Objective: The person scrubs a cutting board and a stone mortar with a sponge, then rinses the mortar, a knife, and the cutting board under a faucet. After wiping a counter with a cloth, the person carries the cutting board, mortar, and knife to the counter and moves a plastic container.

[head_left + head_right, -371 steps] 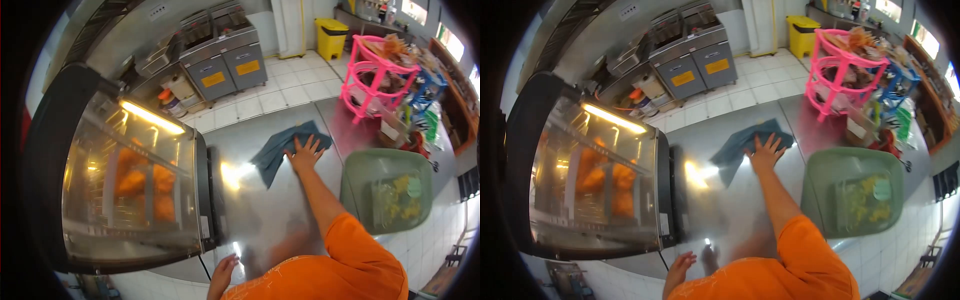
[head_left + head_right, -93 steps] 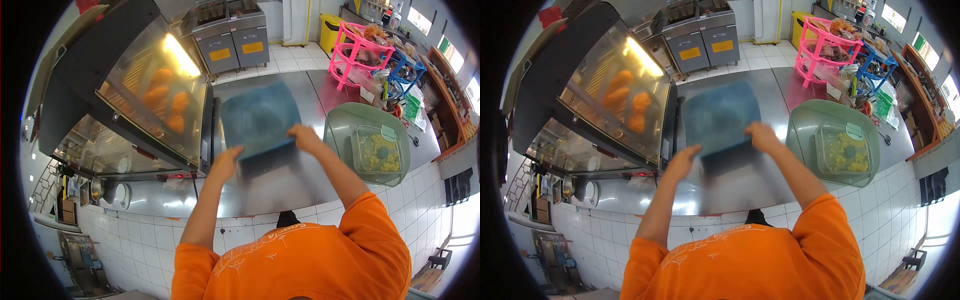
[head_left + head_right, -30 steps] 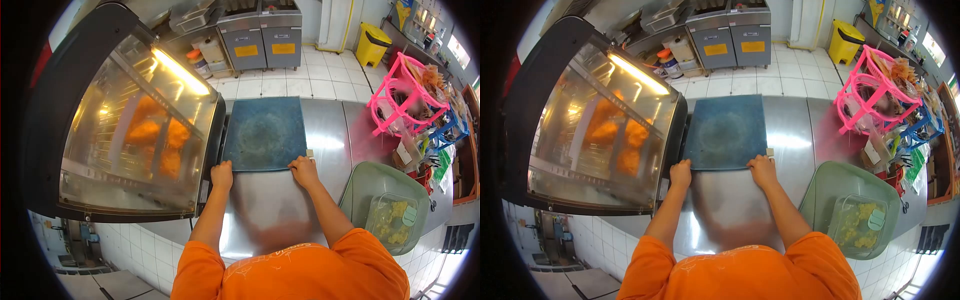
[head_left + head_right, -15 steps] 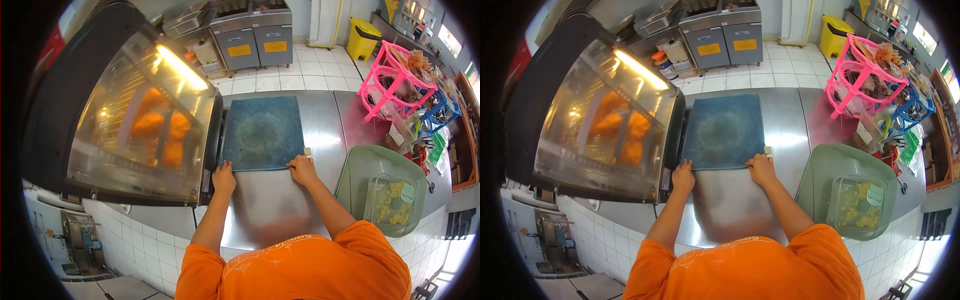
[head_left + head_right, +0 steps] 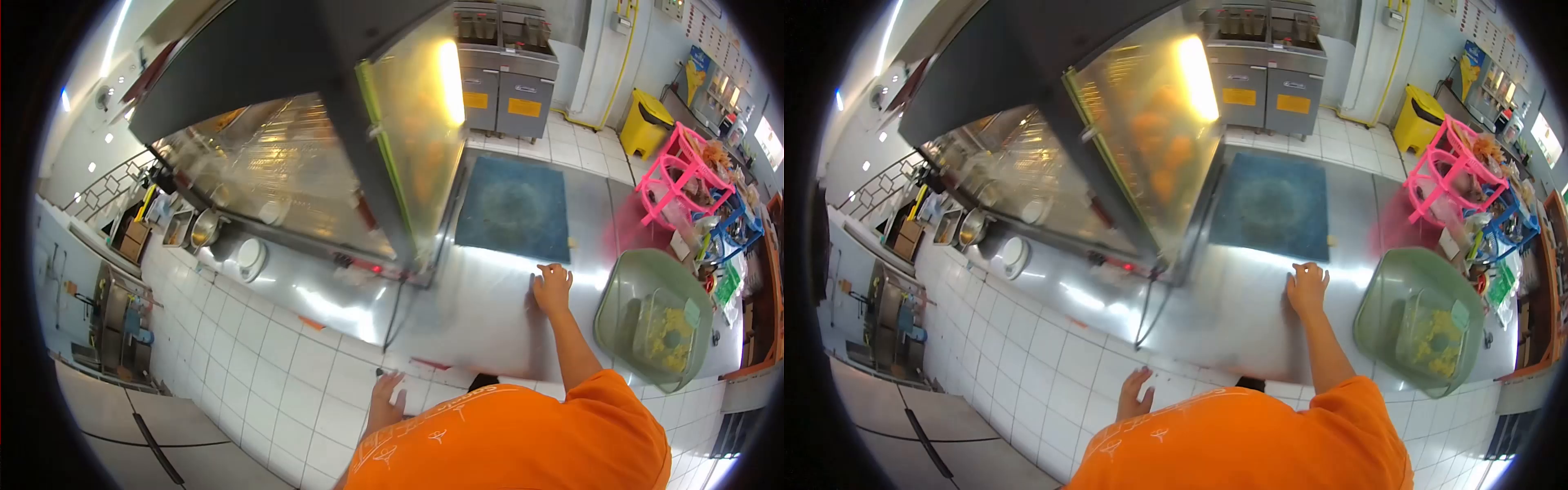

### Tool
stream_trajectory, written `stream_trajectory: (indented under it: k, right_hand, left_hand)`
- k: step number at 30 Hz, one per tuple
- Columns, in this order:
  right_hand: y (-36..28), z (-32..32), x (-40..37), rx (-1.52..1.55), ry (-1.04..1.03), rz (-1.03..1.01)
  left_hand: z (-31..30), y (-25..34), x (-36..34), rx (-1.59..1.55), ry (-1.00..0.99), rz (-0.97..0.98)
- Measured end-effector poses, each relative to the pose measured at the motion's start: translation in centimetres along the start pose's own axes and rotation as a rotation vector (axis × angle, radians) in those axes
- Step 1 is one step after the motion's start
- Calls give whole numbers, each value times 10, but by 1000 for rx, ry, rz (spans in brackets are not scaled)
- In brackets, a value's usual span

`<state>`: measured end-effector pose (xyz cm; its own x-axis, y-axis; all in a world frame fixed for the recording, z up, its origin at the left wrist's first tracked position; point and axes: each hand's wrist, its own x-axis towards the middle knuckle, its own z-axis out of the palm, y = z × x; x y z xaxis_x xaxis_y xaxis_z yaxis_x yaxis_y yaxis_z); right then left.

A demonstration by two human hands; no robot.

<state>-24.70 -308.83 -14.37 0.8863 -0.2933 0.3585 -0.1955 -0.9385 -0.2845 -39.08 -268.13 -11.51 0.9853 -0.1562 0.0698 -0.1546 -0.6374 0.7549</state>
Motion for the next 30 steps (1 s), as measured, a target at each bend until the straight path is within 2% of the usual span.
stream_trajectory:
  k: [1, 3, 4, 5, 6, 8, 9, 10, 11, 12, 13, 14, 15, 18, 20, 22, 25, 30]
  right_hand:
    - [-23, -8, -16, 8, -7, 3]
    - [-78, -31, -41, 204, 40, -165]
    - [-103, -23, -59, 276, 36, -205]
    - [-132, -19, -79, 344, 3, -316]
    - [-163, -16, -98, 415, -41, -438]
    - [-229, -18, -137, 558, -404, -602]
    - [-248, -10, -153, 585, -444, -656]
    - [-264, 0, -169, 532, -753, -779]
    - [-278, 10, -182, 454, -1057, -902]
    - [-291, 21, -190, 349, -1389, -878]
    - [-299, 32, -193, 209, -1702, -833]
    - [-297, 46, -195, 100, -1749, -818]
    - [-289, 59, -195, -17, -1783, -796]
    - [-285, 85, -183, -12, -1599, -739]
    - [-273, 129, -185, -7, -1512, -659]
    - [-298, 168, -175, -46, -1505, -612]
    - [-371, 215, -153, -111, -1556, -688]
    - [-560, 253, -102, -198, -1597, -1067]
  left_hand:
    - [-16, -17, -32, -56, 70, -100]
    - [-39, -72, -98, -2, 237, -223]
    - [-48, -115, -135, 0, 253, -232]
    - [-53, -162, -176, -229, 307, -488]
    - [-56, -184, -209, -471, 369, -748]
    - [-85, -143, -229, -440, 498, -821]
    - [-102, -125, -234, -387, 580, -868]
    - [-110, -126, -247, -362, 557, -848]
    - [-93, -159, -279, -486, 534, -985]
    - [-62, -217, -316, -618, 504, -1109]
    - [-32, -285, -341, -919, 443, -1149]
    - [-8, -344, -360, -1194, 372, -1217]
    - [-4, -340, -361, -1116, 341, -1248]
    - [-25, -303, -356, -697, 320, -1342]
    - [-52, -301, -350, -643, 361, -1384]
    - [-77, -314, -341, -609, 419, -1415]
    - [-114, -343, -329, -573, 551, -1488]
    - [-184, -368, -312, -599, 887, -1611]
